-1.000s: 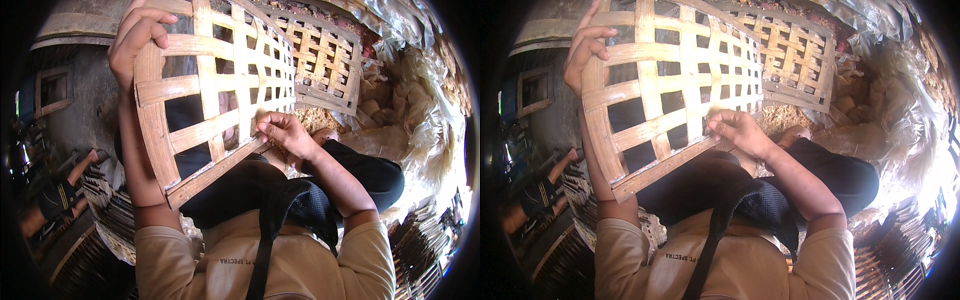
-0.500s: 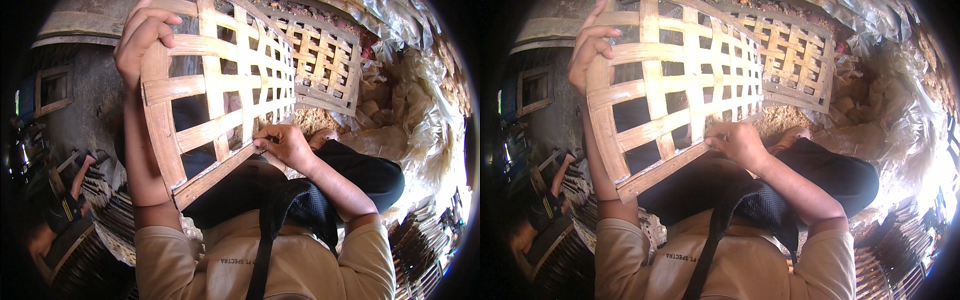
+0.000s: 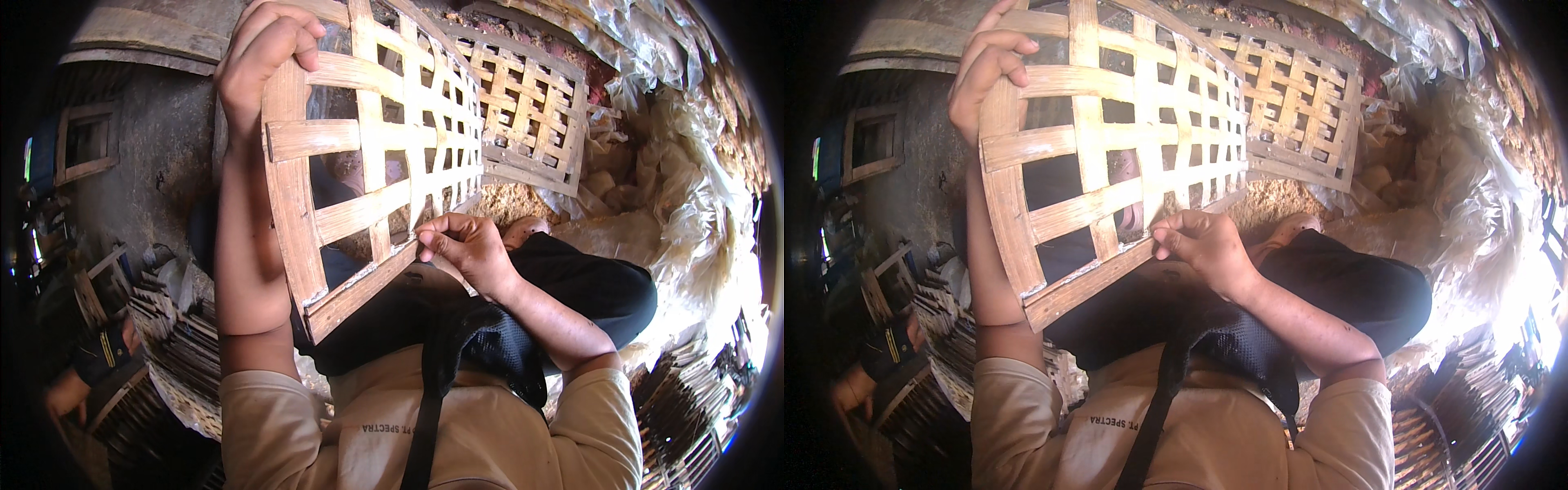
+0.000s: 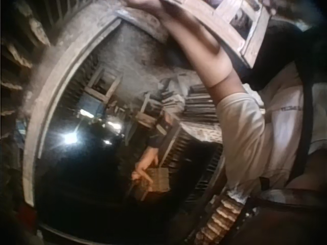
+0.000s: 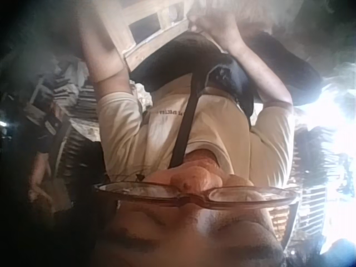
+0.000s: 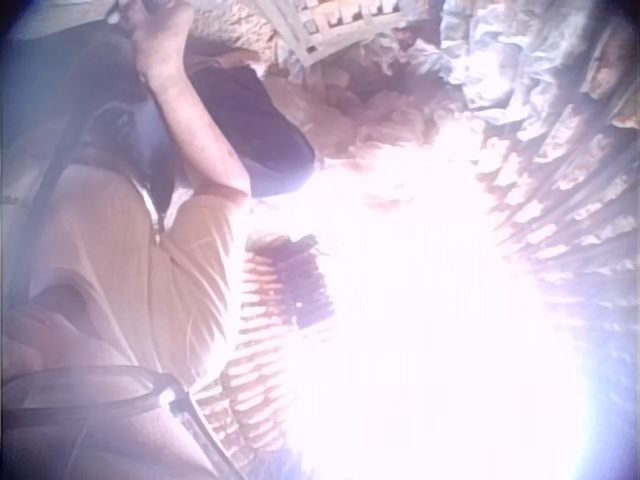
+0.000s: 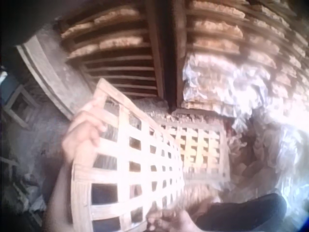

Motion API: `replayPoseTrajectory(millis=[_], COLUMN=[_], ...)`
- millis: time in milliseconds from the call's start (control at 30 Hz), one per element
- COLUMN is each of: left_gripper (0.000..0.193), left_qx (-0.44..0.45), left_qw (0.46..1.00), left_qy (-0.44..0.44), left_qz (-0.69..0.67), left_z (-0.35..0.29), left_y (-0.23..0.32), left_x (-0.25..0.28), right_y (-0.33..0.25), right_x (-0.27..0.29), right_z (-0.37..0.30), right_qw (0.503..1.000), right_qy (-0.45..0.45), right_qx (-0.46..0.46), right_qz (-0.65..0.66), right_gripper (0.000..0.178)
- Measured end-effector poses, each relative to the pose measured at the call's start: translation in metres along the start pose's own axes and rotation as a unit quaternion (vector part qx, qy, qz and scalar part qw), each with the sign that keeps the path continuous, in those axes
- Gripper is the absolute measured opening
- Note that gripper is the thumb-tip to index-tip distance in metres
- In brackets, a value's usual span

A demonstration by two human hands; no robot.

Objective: The person sits on the floor and assembles a wooden lattice panel by hand, aligning and interlocking slats. The person then places the completed lattice into a plastic bag and sets it aside.

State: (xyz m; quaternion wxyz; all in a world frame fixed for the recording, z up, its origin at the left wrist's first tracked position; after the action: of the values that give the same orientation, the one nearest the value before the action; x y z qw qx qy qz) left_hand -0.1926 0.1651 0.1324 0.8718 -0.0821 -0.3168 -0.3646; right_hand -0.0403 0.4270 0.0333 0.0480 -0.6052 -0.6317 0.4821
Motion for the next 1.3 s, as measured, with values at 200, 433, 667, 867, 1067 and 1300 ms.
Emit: replayPoseTrajectory(millis=[200, 433, 667, 867, 1067, 1300], left_gripper=[0.029, 0.030, 0.023, 0.021, 0.022, 0.022], left_qx=[-0.039, -0.023, -0.015, -0.012, -0.015, -0.027], left_qw=[0.999, 0.999, 0.999, 0.999, 0.999, 0.999], left_qy=[0.006, 0.006, -0.033, -0.035, -0.032, -0.039], left_qz=[-0.014, -0.022, 0.003, 0.016, -0.002, -0.004], left_z=[0.002, 0.002, 0.005, 0.005, 0.003, 0.003], left_y=[-0.003, 0.004, 0.006, 0.015, 0.013, 0.008], left_x=[0.001, -0.004, 0.007, 0.003, 0.003, 0.002], right_y=[-0.006, 0.001, -0.025, -0.035, -0.054, -0.046], right_x=[0.002, -0.011, -0.001, 0.032, 0.020, 0.016], right_z=[-0.002, -0.004, -0.002, 0.017, 0.002, 0.004], right_qw=[0.988, 0.992, 0.996, 0.947, 0.956, 0.902], right_qy=[-0.010, -0.063, -0.087, 0.043, -0.063, -0.163], right_qx=[-0.107, -0.026, -0.003, 0.091, 0.099, 0.216], right_qz=[0.113, 0.102, 0.022, -0.306, -0.268, -0.336], right_gripper=[0.020, 0.024, 0.024, 0.021, 0.020, 0.014])
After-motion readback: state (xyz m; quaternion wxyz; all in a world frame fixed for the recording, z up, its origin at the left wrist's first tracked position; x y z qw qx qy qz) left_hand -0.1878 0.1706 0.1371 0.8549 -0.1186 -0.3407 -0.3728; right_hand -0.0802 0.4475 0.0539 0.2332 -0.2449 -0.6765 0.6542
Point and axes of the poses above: each hand's wrist, its own z-axis towards the middle knuckle, its own x-axis out of the back of the hand, y = z × x, the point moved 1 cm from there along z, towards the middle knuckle, and after that the axes turned 11 degrees about z, right-handed, at the moved point
